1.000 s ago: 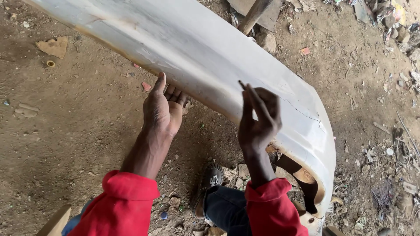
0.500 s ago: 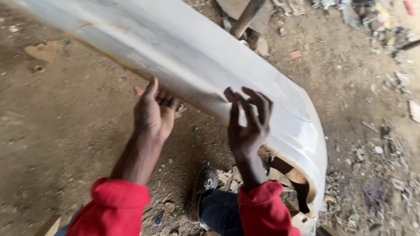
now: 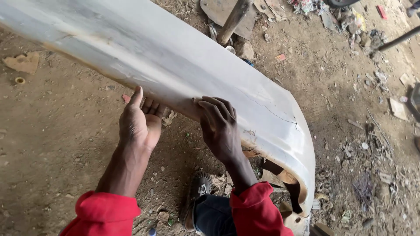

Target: The person sands the surface of a large, white, curved plastic object using a small piece of sandpaper. They hold the object with one hand while moving the sandpaper back and forth with the other to smooth the surface.

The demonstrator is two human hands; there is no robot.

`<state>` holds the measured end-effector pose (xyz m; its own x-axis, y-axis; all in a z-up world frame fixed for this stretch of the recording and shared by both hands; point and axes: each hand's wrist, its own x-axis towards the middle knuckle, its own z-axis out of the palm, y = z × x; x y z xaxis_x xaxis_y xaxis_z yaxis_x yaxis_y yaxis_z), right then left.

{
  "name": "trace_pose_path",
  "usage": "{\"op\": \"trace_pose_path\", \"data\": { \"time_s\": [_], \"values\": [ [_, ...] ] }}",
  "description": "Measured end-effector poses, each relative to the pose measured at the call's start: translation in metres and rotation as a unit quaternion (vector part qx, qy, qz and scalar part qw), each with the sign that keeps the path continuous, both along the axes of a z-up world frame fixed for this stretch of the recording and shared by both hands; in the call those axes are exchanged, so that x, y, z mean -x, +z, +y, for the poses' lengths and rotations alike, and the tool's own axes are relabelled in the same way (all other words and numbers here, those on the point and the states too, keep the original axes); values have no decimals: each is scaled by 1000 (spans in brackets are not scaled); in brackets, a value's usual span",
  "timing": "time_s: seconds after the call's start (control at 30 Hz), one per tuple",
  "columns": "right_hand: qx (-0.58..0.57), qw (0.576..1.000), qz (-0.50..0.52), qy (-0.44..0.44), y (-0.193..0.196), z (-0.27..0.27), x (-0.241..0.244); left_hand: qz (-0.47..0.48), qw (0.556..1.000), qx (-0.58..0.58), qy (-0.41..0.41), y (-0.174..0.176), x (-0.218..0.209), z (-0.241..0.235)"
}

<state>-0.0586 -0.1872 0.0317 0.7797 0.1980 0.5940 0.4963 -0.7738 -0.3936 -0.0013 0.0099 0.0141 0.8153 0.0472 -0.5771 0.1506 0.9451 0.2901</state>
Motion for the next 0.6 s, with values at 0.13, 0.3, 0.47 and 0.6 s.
{"op": "trace_pose_path", "data": {
  "time_s": [0.13,0.3,0.47,0.6],
  "values": [
    [-3,1000,-17,-23,-11,-4,-3,-18,999,-20,-22,-26,2,4],
    [3,1000,-10,0,-9,-2,-4,-31,999,7,-18,-17,-1,5],
    [12,1000,-1,12,-15,-10,-4,-40,999,5,-8,-17,3,5],
    [-14,1000,9,16,-17,-16,-6,10,1000,-8,-2,18,11,3]
  ]
}}
